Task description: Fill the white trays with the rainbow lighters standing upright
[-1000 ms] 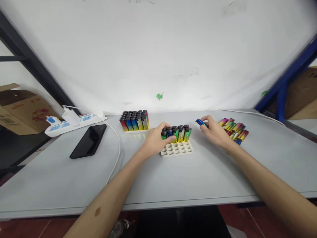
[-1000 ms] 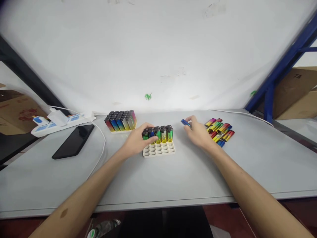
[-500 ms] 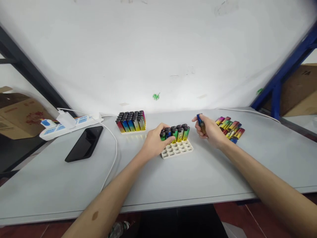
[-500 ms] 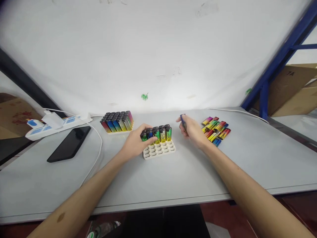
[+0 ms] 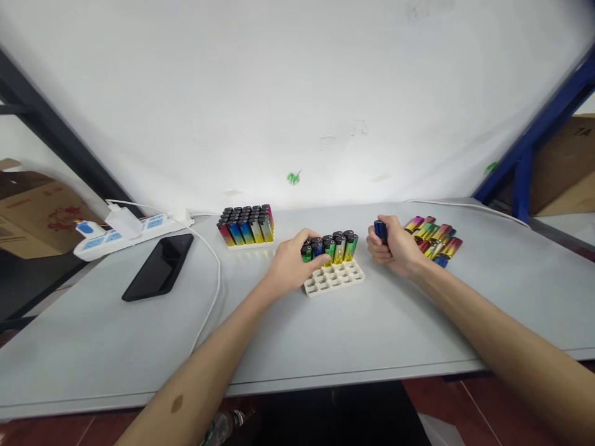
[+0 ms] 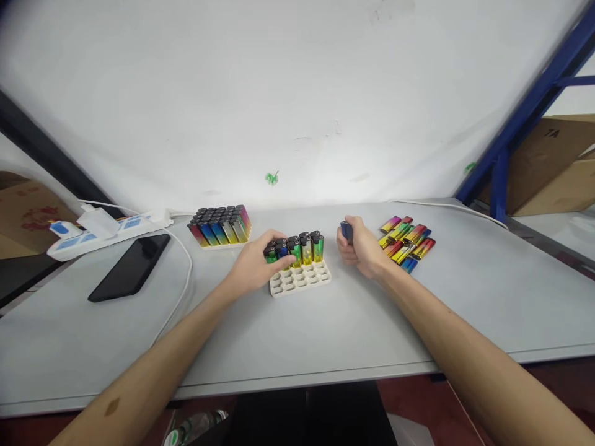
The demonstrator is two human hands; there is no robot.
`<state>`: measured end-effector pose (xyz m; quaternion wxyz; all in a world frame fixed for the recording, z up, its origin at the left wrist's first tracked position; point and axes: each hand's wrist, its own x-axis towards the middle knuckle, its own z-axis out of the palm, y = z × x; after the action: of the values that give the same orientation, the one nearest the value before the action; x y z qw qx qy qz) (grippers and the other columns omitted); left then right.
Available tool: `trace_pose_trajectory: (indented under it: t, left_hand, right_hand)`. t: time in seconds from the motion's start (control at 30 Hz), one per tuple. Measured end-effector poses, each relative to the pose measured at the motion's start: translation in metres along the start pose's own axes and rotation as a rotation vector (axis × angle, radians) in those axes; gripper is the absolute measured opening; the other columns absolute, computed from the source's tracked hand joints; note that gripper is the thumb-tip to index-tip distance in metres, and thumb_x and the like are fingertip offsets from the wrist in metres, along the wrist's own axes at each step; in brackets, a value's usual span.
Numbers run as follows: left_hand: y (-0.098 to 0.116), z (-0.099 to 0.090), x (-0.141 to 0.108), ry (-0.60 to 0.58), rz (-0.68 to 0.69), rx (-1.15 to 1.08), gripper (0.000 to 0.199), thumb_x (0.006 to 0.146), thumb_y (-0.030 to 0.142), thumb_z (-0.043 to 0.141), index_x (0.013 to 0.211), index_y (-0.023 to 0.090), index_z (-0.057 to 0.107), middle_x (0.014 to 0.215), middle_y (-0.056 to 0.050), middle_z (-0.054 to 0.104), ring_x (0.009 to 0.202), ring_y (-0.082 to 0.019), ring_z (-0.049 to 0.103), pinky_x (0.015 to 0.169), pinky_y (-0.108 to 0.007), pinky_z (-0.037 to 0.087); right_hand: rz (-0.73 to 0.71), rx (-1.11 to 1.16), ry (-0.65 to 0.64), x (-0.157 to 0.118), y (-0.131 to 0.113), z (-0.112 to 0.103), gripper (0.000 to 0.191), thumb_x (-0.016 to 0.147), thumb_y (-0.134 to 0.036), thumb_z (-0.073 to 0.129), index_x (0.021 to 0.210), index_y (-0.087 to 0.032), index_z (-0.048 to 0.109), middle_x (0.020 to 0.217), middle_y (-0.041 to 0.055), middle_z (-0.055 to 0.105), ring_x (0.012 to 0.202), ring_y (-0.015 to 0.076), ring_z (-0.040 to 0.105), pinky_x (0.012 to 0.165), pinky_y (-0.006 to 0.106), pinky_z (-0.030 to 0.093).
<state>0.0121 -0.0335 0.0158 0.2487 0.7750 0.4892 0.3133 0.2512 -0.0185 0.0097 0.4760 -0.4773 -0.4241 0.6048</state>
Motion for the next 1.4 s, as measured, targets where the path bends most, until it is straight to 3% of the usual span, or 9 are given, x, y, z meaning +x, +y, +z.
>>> trace_pose_trajectory:
  t: [0.23, 0.5, 0.67, 0.83, 0.9, 1.03, 1.2, 1.3, 1.4]
  left_hand:
    - [-0.001, 0.000, 0.000, -0.012, -0.006, 0.012, 0.031, 0.081, 0.042, 0.064, 0.108, 0.027, 0.056, 0.093, 0.003, 0.068, 0.082, -0.017, 0.060, 0.070, -0.027, 0.044]
    - [-0.005, -0.007, 0.002, -0.055, -0.003, 0.015, 0.040, 0.080, 0.043, 0.065, 0.115, 0.029, 0.055, 0.104, 0.002, 0.068, 0.090, -0.019, 0.062, 0.075, -0.028, 0.046]
    - [-0.003, -0.014, 0.001, -0.099, -0.062, 0.006, 0.056, 0.078, 0.045, 0.067, 0.128, 0.028, 0.048, 0.110, -0.003, 0.067, 0.083, -0.018, 0.062, 0.074, -0.030, 0.048]
    - [-0.003, -0.022, 0.000, -0.113, -0.101, -0.013, 0.067, 0.074, 0.042, 0.071, 0.134, 0.027, 0.045, 0.121, -0.007, 0.063, 0.091, -0.020, 0.063, 0.080, -0.031, 0.049]
    - [-0.004, -0.026, 0.001, -0.177, -0.107, 0.008, 0.063, 0.073, 0.043, 0.071, 0.129, 0.025, 0.050, 0.111, -0.005, 0.067, 0.089, -0.021, 0.064, 0.075, -0.031, 0.049]
    - [-0.006, -0.031, 0.001, -0.277, -0.100, 0.064, 0.033, 0.073, 0.042, 0.069, 0.098, 0.021, 0.062, 0.090, -0.002, 0.070, 0.081, -0.021, 0.064, 0.066, -0.030, 0.048]
    - [-0.013, -0.022, 0.004, -0.216, -0.087, 0.076, 0.025, 0.075, 0.039, 0.066, 0.090, 0.020, 0.061, 0.083, -0.002, 0.069, 0.073, -0.020, 0.064, 0.061, -0.029, 0.046]
    - [-0.018, -0.010, 0.006, -0.148, -0.057, 0.054, 0.024, 0.077, 0.038, 0.066, 0.093, 0.020, 0.060, 0.083, -0.002, 0.068, 0.074, -0.019, 0.063, 0.062, -0.028, 0.046]
    - [-0.020, 0.000, 0.007, -0.156, -0.058, 0.010, 0.026, 0.077, 0.040, 0.067, 0.092, 0.020, 0.058, 0.079, 0.000, 0.066, 0.069, -0.018, 0.061, 0.058, -0.027, 0.044]
  right_hand:
    - [-0.052, -0.032, 0.038, -0.001, -0.001, 0.002, 0.041, 0.089, -0.046, 0.036, 0.055, -0.023, 0.032, 0.045, -0.0066, 0.020, 0.040, 0.0085, 0.010, 0.037, 0.023, 0.010]
    - [-0.091, -0.072, 0.006, 0.002, 0.006, -0.001, 0.054, 0.088, -0.066, 0.039, 0.058, -0.022, 0.040, 0.048, -0.0073, 0.020, 0.041, 0.0077, 0.012, 0.039, 0.023, 0.012]
    - [-0.047, -0.083, 0.033, 0.004, 0.008, -0.001, 0.044, 0.090, -0.053, 0.037, 0.057, -0.022, 0.036, 0.046, -0.0075, 0.020, 0.040, 0.0076, 0.011, 0.038, 0.022, 0.012]
    - [-0.063, -0.096, 0.050, 0.004, 0.004, -0.005, 0.041, 0.090, -0.045, 0.034, 0.055, -0.022, 0.037, 0.045, -0.0069, 0.020, 0.039, 0.0081, 0.012, 0.037, 0.022, 0.013]
    - [-0.084, -0.092, 0.070, 0.004, 0.004, -0.006, 0.043, 0.091, -0.046, 0.033, 0.055, -0.022, 0.039, 0.045, -0.0067, 0.020, 0.039, 0.0082, 0.013, 0.038, 0.023, 0.014]
    - [-0.187, -0.082, 0.127, 0.004, 0.001, -0.005, 0.047, 0.092, -0.056, 0.035, 0.063, -0.021, 0.048, 0.051, -0.0042, 0.031, 0.041, 0.0094, 0.025, 0.038, 0.023, 0.020]
    - [-0.271, -0.217, 0.185, -0.009, -0.007, 0.002, 0.041, 0.087, -0.060, 0.051, 0.082, -0.020, 0.060, 0.074, 0.0024, 0.053, 0.054, 0.0124, 0.046, 0.048, 0.027, 0.038]
    - [-0.388, -0.411, 0.179, -0.020, -0.013, 0.005, 0.035, 0.086, -0.055, 0.059, 0.081, -0.021, 0.061, 0.073, 0.0019, 0.056, 0.062, 0.0132, 0.049, 0.059, 0.027, 0.041]
    - [-0.555, -0.476, 0.187, -0.027, -0.017, 0.004, 0.033, 0.086, -0.051, 0.062, 0.073, -0.021, 0.060, 0.068, 0.0001, 0.052, 0.062, 0.0126, 0.046, 0.058, 0.026, 0.039]
